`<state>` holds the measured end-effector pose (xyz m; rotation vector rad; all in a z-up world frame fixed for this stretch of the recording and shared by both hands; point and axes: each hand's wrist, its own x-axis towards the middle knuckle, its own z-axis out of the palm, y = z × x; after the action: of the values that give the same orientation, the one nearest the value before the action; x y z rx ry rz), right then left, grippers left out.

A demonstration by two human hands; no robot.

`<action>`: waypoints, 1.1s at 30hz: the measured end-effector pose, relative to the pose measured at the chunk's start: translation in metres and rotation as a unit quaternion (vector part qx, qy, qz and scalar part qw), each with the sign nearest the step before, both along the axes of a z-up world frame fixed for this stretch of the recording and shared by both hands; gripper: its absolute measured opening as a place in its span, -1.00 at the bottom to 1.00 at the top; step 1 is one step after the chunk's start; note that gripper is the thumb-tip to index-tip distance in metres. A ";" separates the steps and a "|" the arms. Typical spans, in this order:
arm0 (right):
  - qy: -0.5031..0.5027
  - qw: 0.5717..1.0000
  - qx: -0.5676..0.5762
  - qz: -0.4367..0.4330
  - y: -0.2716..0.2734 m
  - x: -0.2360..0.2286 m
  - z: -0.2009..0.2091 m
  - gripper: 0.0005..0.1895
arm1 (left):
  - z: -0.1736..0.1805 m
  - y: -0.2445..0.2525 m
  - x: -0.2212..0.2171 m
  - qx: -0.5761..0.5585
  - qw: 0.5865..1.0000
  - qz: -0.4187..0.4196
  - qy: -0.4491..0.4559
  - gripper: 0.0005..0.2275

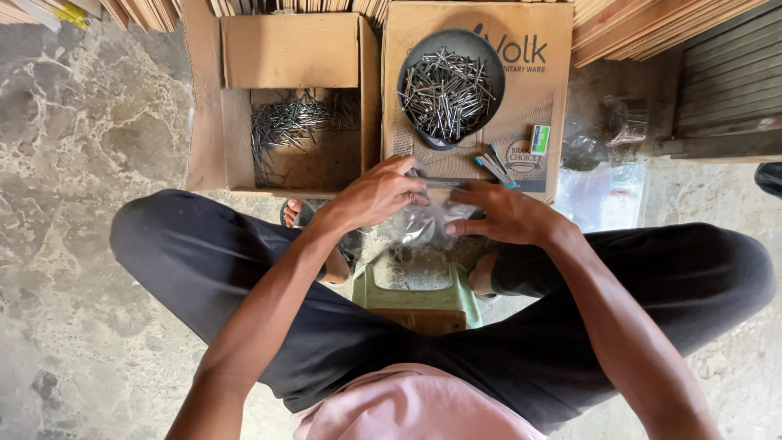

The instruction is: The person sits on a small stool and transfers nails from a cardboard box into a black bowl using both hands. After filling the bowl, the person places the nails into a clear plastic bag.

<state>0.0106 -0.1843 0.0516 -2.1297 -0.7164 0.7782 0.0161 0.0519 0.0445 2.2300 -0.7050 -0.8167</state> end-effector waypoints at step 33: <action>-0.275 0.938 -0.213 -0.016 -0.003 -0.007 -0.033 -0.90 | -0.069 -0.022 0.003 -0.016 0.975 0.114 -0.192 -0.68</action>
<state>0.0036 -0.1877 0.0185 -2.7961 -0.8480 0.3254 0.0190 0.0298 -0.0244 2.4089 -0.6132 -0.2608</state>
